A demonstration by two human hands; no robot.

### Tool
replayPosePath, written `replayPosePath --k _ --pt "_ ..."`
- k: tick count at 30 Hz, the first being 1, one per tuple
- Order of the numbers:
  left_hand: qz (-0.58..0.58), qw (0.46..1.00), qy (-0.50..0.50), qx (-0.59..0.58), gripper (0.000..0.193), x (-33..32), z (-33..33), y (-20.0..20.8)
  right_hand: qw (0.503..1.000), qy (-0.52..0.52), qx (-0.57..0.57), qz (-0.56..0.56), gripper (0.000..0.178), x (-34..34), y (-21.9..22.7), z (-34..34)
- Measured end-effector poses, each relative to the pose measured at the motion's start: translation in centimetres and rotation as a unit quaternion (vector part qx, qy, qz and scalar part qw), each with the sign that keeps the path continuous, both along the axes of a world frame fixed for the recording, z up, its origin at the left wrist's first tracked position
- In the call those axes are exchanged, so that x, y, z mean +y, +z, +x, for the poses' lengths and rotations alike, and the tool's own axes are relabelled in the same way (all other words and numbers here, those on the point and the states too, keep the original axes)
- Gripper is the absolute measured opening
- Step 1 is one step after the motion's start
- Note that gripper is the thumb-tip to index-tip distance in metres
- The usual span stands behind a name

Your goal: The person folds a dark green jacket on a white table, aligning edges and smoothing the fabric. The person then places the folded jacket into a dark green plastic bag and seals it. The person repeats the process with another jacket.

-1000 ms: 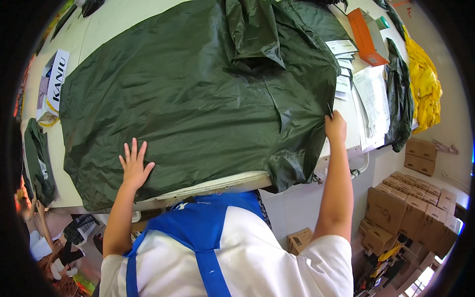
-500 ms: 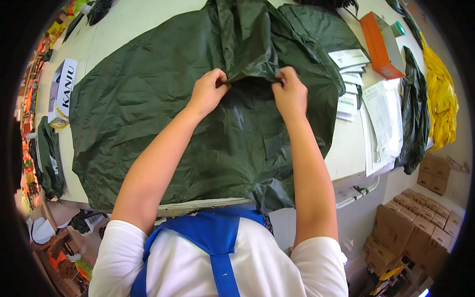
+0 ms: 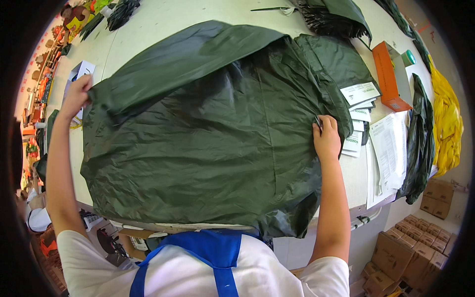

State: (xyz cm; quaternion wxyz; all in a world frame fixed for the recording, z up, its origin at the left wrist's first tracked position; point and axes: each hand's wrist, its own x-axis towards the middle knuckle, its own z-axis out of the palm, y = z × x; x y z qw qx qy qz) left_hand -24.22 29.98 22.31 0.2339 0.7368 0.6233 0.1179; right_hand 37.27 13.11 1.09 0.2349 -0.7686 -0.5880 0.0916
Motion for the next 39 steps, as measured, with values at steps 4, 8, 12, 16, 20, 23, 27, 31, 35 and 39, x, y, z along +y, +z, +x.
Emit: replayPosePath --k 4,8,12,16,20,23,27,31,35,39 --pt "0.117 0.977 0.021 0.179 0.017 1.3 -13.4 -2.0 1.0 -0.008 -0.007 0.017 0.024 0.3 -0.3 0.6" --pt "0.073 0.934 0.121 0.328 0.037 0.9 -23.0 -10.4 0.998 -0.004 -0.025 0.054 0.016 1.0 0.3 -0.7" --pt "0.214 0.935 0.094 0.265 0.057 0.9 -9.9 -16.5 0.994 0.049 -0.013 0.1 0.022 2.5 2.0 -3.8" --pt "-0.048 0.961 -0.029 0.272 0.053 -1.6 4.4 -20.9 0.979 0.161 -0.023 0.124 0.04 7.5 3.3 -9.1" --pt "-0.047 0.948 -0.005 0.316 0.058 3.6 5.0 -23.8 0.963 0.198 -0.159 -0.086 0.043 11.8 -0.2 -9.5" --pt "0.001 0.917 0.063 0.393 0.056 6.0 6.9 -23.7 0.984 0.167 -0.002 0.063 0.033 11.0 0.7 -8.9" --pt "0.232 0.965 -0.065 0.101 0.057 0.2 12.8 -23.6 0.968 -0.162 -0.05 0.187 0.027 3.8 3.1 0.5" --pt "0.087 0.945 -0.315 0.0 0.057 -15.9 20.8 -21.1 0.947 -0.287 -0.145 0.023 0.038 -9.6 -5.3 16.7" --pt "0.0 0.926 -0.375 -0.047 0.06 -27.0 25.1 -22.0 0.936 -0.288 -0.196 -0.055 0.05 -12.5 -3.8 10.3" --pt "0.004 0.884 -0.458 -0.094 0.057 -32.6 28.6 -23.8 0.962 -0.266 -0.014 0.063 0.047 -22.9 -4.2 7.1"
